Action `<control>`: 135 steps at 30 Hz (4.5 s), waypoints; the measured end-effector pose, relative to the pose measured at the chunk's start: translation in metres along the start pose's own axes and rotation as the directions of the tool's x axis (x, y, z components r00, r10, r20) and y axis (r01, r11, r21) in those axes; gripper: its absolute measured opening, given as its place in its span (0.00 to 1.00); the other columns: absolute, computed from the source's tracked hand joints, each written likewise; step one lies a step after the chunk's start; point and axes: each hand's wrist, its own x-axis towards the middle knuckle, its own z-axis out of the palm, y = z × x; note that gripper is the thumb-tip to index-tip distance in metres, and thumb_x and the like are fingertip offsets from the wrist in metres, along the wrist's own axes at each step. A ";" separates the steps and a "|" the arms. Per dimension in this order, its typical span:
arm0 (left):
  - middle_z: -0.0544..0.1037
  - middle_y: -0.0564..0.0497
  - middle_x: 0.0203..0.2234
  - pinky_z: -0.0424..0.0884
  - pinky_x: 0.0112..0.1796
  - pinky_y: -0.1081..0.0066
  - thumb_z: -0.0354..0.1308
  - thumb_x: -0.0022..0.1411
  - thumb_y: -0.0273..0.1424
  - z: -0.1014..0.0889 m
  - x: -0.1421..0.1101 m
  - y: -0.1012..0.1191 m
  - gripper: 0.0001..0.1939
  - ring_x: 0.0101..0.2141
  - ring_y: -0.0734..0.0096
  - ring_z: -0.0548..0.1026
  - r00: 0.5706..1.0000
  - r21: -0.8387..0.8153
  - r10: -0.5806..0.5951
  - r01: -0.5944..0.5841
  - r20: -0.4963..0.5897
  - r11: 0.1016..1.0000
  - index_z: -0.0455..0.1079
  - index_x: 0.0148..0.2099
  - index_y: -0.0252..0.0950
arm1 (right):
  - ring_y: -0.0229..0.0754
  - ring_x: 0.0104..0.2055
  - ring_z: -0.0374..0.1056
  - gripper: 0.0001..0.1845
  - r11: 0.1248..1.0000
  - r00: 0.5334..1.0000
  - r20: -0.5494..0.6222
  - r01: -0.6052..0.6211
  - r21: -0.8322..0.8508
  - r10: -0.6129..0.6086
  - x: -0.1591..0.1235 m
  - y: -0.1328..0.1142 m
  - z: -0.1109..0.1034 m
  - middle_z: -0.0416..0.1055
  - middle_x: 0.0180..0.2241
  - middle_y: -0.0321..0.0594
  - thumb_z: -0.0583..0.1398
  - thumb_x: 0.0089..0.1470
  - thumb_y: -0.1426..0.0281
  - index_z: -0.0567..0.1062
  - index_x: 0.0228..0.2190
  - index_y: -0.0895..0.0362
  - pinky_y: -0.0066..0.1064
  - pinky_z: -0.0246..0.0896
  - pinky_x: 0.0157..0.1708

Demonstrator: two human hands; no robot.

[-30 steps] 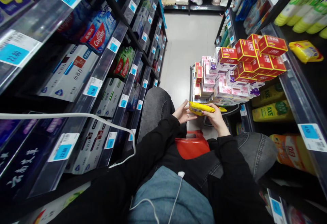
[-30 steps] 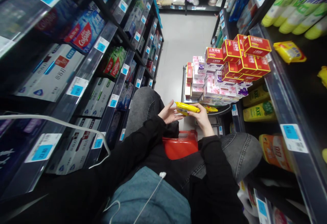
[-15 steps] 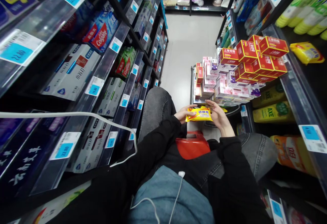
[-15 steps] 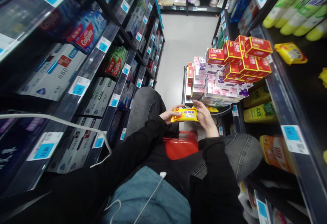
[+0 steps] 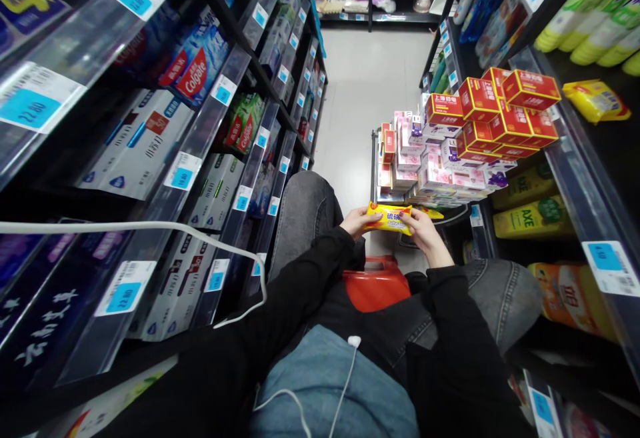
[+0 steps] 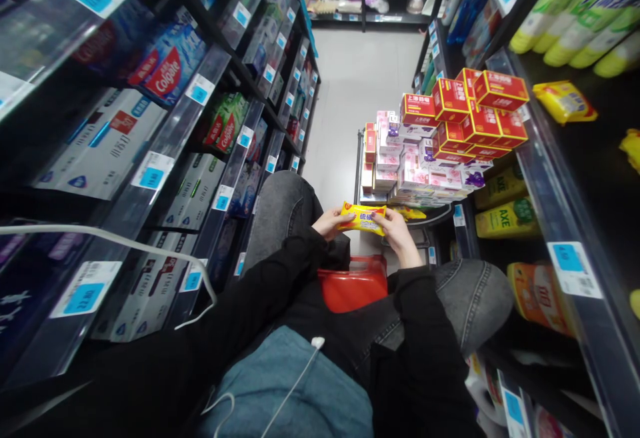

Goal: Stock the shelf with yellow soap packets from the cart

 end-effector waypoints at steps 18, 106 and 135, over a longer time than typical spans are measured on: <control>0.80 0.40 0.30 0.75 0.35 0.69 0.73 0.44 0.30 0.004 -0.007 0.008 0.17 0.30 0.65 0.78 0.979 0.031 -0.121 0.128 -0.163 0.991 0.75 0.35 0.24 | 0.43 0.27 0.69 0.27 0.994 0.994 -0.022 -0.110 -0.003 0.109 0.005 0.010 0.002 0.74 0.26 0.42 0.73 0.25 0.53 0.73 0.23 0.58 0.32 0.64 0.24; 0.79 0.46 0.33 0.70 0.25 0.76 0.65 0.56 0.35 0.003 0.000 -0.008 0.21 0.22 0.78 0.74 0.996 0.581 -0.071 0.089 -0.054 0.809 0.68 0.49 0.30 | 0.48 0.34 0.71 0.28 0.683 0.900 -0.301 -0.005 -0.731 -0.315 -0.009 -0.033 -0.087 0.76 0.32 0.45 0.68 0.35 0.54 0.77 0.34 0.61 0.37 0.66 0.34; 0.80 0.47 0.35 0.68 0.39 0.70 0.55 0.55 0.40 -0.002 -0.001 -0.006 0.21 0.33 0.67 0.75 0.995 0.916 0.079 -0.081 0.054 0.392 0.72 0.47 0.33 | 0.56 0.57 0.54 0.29 -0.069 0.947 -0.169 -0.194 -0.978 -0.273 0.057 0.022 -0.094 0.59 0.57 0.63 0.54 0.52 0.80 0.64 0.57 0.69 0.42 0.48 0.55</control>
